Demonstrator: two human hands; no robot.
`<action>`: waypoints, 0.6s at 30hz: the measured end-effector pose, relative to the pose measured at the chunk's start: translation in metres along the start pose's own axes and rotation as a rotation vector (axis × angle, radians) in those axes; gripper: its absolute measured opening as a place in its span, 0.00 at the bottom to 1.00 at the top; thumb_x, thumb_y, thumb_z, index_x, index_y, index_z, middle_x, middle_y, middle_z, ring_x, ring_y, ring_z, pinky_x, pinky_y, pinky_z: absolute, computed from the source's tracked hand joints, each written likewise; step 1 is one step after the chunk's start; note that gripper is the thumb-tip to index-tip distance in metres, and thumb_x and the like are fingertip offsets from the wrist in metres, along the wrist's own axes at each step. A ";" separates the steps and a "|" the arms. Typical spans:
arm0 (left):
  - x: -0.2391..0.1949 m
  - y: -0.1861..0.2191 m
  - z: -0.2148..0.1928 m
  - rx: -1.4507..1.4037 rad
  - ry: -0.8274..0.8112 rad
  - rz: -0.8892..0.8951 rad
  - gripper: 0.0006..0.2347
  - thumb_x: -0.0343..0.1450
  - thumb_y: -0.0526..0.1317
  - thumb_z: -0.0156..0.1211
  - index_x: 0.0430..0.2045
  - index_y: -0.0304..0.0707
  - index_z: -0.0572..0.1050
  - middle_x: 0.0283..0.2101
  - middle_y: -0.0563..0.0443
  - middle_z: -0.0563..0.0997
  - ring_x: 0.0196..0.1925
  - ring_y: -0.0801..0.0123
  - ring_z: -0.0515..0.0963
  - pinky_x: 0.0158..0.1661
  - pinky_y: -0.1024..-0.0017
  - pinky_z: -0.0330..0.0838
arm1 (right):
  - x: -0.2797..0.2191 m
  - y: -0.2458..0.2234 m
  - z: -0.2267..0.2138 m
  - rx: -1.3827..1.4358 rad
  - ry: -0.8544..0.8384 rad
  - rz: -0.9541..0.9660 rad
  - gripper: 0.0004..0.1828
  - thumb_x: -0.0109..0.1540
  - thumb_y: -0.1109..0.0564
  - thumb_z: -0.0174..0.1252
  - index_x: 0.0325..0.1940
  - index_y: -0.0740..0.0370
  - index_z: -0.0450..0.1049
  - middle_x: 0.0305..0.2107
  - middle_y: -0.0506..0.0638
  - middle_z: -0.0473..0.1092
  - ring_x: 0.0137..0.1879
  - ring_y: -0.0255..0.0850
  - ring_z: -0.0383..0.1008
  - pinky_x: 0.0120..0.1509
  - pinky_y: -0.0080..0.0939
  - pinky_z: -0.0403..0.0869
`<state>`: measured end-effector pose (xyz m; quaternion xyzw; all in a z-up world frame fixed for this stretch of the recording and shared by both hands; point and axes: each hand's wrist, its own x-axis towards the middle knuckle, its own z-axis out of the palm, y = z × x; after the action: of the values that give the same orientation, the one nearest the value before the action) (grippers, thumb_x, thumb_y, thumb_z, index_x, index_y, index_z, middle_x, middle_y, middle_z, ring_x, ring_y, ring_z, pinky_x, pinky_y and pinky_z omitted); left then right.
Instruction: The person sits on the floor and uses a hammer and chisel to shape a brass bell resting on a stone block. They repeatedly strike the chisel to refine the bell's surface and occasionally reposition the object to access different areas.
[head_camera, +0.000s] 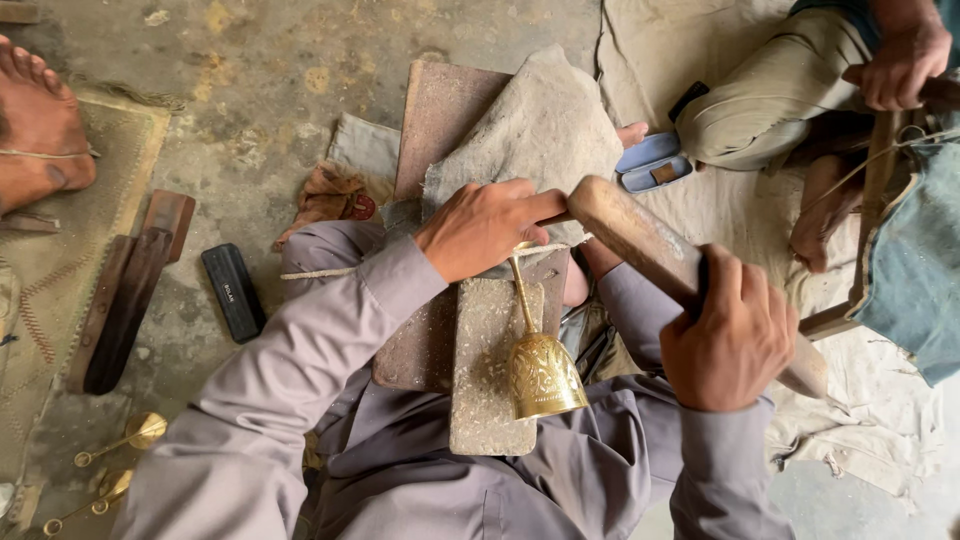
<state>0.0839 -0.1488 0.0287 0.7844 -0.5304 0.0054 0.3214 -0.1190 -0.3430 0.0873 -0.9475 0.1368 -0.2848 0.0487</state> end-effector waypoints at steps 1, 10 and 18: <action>-0.005 0.001 0.002 -0.015 0.052 -0.024 0.14 0.73 0.38 0.62 0.52 0.51 0.70 0.31 0.47 0.77 0.30 0.53 0.82 0.28 0.61 0.76 | 0.005 -0.004 0.002 -0.016 -0.006 0.018 0.28 0.56 0.68 0.57 0.62 0.66 0.70 0.43 0.60 0.72 0.47 0.54 0.72 0.54 0.52 0.69; -0.037 0.006 0.032 -0.134 0.446 -0.248 0.13 0.76 0.48 0.61 0.40 0.38 0.71 0.30 0.47 0.77 0.26 0.60 0.79 0.25 0.64 0.71 | 0.055 -0.049 -0.040 -0.276 -0.158 -0.191 0.19 0.58 0.62 0.59 0.54 0.57 0.73 0.36 0.52 0.69 0.41 0.49 0.70 0.48 0.50 0.64; -0.037 0.000 0.038 -0.228 0.490 -0.292 0.11 0.76 0.45 0.60 0.39 0.35 0.71 0.33 0.46 0.80 0.30 0.66 0.82 0.27 0.70 0.76 | 0.050 -0.063 -0.058 -0.425 -0.286 -0.149 0.14 0.59 0.61 0.60 0.49 0.54 0.75 0.29 0.50 0.69 0.34 0.45 0.70 0.39 0.47 0.65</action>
<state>0.0548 -0.1375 -0.0143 0.7867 -0.3160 0.0886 0.5229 -0.0967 -0.2979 0.1721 -0.9746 0.1152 -0.1156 -0.1535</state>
